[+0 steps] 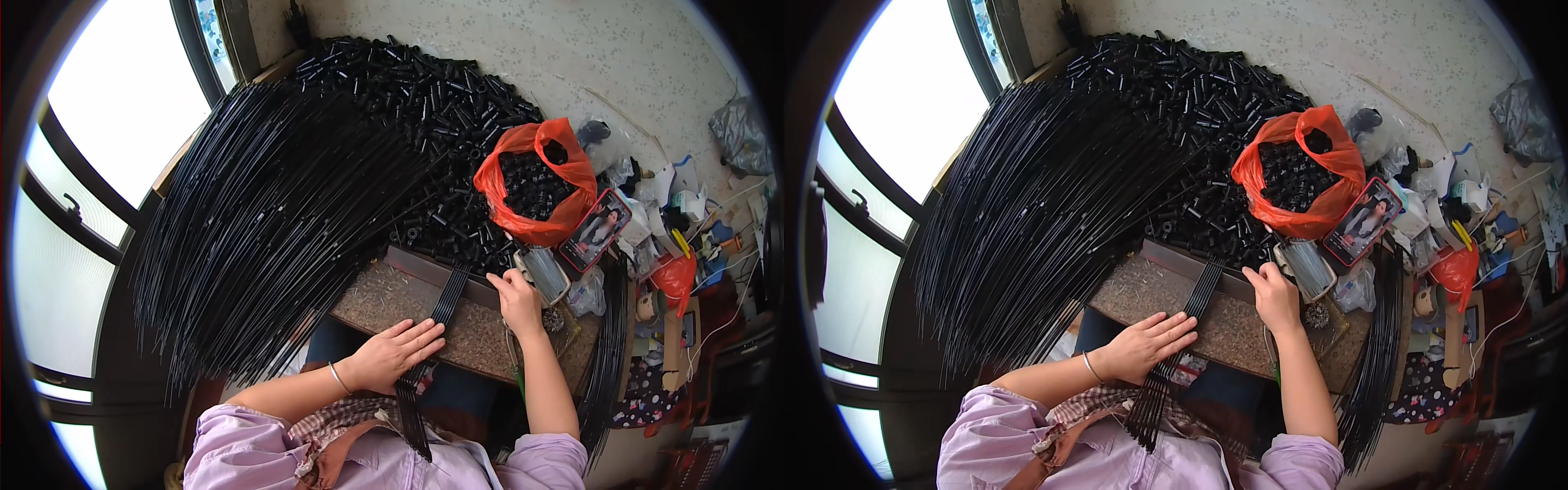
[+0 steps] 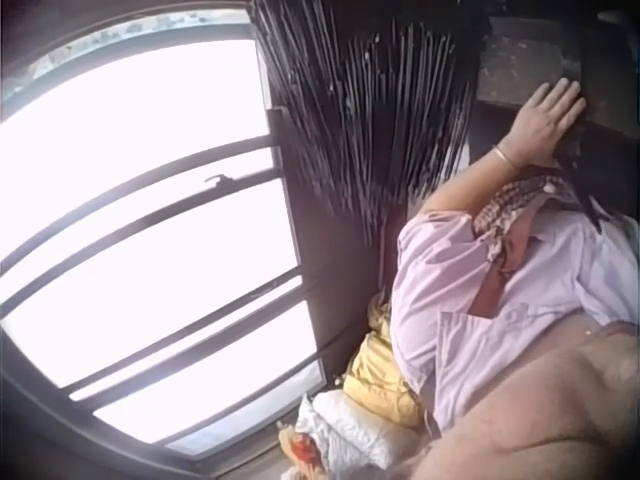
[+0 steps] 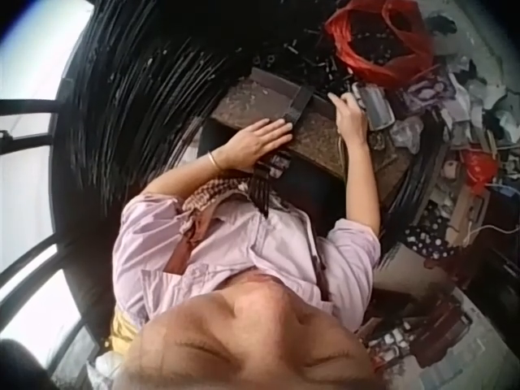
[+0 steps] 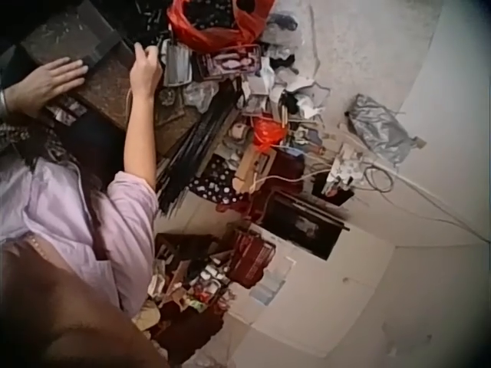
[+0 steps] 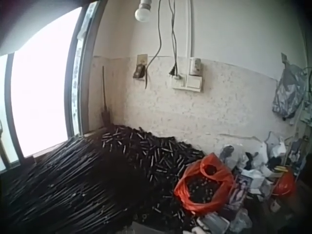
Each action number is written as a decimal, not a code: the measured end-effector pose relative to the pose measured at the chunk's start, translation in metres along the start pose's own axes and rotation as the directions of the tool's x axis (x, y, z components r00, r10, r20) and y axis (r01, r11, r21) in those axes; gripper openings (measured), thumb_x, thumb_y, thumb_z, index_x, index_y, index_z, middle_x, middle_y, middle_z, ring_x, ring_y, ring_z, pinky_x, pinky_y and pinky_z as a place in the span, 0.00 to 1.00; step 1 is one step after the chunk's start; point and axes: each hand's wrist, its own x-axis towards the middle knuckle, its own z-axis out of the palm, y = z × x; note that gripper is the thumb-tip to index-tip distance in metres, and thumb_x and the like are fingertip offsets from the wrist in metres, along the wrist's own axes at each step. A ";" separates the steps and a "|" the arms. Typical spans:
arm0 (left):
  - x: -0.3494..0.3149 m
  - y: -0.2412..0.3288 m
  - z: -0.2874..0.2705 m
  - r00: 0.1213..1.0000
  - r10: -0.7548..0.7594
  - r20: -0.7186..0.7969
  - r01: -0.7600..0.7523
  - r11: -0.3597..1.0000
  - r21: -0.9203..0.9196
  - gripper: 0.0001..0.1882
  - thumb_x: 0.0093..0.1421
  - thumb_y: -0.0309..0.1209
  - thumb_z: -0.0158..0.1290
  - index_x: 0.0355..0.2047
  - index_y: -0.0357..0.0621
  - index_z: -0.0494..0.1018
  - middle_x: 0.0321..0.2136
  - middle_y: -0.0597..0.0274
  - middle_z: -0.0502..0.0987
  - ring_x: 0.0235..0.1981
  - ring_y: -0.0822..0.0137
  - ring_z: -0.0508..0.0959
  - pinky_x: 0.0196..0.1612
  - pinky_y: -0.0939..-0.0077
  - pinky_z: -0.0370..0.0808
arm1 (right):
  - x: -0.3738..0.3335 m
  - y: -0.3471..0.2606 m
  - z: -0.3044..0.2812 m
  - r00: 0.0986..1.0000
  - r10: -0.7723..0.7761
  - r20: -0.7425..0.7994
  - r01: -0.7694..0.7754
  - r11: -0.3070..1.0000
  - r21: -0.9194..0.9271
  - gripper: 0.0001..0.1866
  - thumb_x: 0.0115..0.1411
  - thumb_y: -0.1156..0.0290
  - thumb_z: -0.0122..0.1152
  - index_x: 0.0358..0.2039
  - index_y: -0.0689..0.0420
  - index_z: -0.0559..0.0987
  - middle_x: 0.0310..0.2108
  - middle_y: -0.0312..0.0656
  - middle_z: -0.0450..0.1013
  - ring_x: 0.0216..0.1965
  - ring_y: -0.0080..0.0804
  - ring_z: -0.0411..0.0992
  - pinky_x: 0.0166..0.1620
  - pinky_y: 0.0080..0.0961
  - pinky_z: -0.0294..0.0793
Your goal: Assembling bundles of black cables and securing them with connectors using a jig and pliers.
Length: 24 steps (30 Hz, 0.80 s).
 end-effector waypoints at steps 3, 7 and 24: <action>-0.004 0.007 -0.005 0.999 0.000 0.048 -0.005 0.995 0.095 0.44 0.33 0.43 0.52 0.49 0.38 0.46 0.52 0.55 0.46 0.53 0.63 0.46 0.52 0.69 0.46 | 0.001 -0.003 -0.002 0.993 0.071 0.097 -0.087 0.981 0.171 0.09 0.42 0.78 0.48 0.26 0.55 0.73 0.19 0.42 0.63 0.22 0.38 0.65 0.25 0.27 0.64; -0.023 0.029 0.003 0.999 0.013 0.051 -0.016 0.997 0.075 0.46 0.31 0.42 0.53 0.50 0.39 0.45 0.52 0.56 0.45 0.53 0.64 0.46 0.52 0.71 0.46 | -0.014 -0.024 -0.015 0.947 0.196 0.254 -0.233 0.965 0.121 0.06 0.44 0.75 0.48 0.24 0.54 0.74 0.20 0.42 0.64 0.24 0.39 0.65 0.27 0.27 0.64; -0.045 0.062 0.006 0.999 0.040 0.009 -0.041 0.986 0.161 0.49 0.27 0.43 0.55 0.49 0.37 0.45 0.51 0.54 0.46 0.53 0.62 0.47 0.51 0.70 0.47 | -0.022 -0.065 -0.021 0.954 0.297 -0.025 -0.290 0.944 0.160 0.07 0.42 0.69 0.53 0.19 0.59 0.73 0.21 0.45 0.66 0.24 0.41 0.65 0.28 0.29 0.64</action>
